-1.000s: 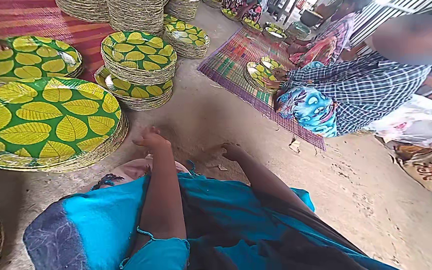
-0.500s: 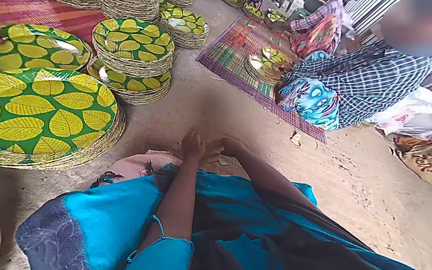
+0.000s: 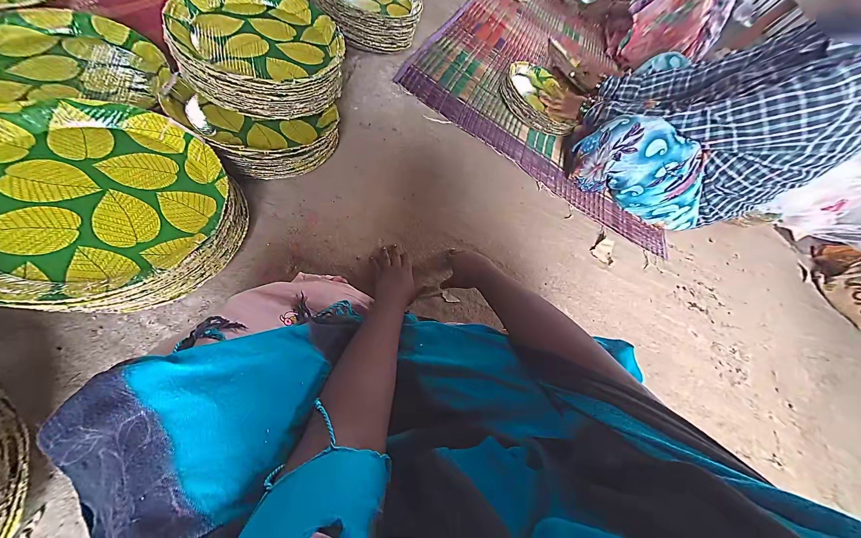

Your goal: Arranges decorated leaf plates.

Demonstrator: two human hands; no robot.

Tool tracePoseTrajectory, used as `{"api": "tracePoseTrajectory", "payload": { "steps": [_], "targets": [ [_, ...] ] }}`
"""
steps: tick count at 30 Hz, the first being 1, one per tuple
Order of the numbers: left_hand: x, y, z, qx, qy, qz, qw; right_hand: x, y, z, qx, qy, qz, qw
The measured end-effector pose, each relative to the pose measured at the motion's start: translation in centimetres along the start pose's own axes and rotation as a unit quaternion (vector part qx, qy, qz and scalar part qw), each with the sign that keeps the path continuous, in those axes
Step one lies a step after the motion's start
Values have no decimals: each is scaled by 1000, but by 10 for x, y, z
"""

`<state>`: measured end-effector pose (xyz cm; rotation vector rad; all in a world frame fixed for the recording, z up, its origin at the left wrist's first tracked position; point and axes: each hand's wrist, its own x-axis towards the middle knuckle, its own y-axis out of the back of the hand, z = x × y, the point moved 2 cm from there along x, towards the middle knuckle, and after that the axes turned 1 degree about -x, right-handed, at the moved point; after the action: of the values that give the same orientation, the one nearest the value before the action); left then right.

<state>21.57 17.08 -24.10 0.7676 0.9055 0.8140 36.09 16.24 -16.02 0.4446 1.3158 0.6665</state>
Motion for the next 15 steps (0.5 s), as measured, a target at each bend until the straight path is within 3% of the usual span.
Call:
{"api": "tracePoseTrajectory", "payload": {
  "steps": [2,9,11,12,13,14,15],
  "targets": [
    [1,-1,2,12,0,-3,1000,31,-23,17,15,51,121,991],
    [3,-4,2,14,1,5,1000,66,-35,33,35,46,95,994],
    [3,-3,2,11,2,9,1000,53,-37,30,31,57,133,989],
    [2,-2,2,9,1,10,1000,29,-26,18,32,48,116,992],
    [1,-1,2,4,0,9,1000,-3,0,-3,38,6,6,999],
    [0,0,2,0,0,8,1000,-23,16,-16,34,-4,-46,998],
    [0,0,2,-1,0,8,1000,-31,16,-17,14,29,-25,999]
  ]
}}
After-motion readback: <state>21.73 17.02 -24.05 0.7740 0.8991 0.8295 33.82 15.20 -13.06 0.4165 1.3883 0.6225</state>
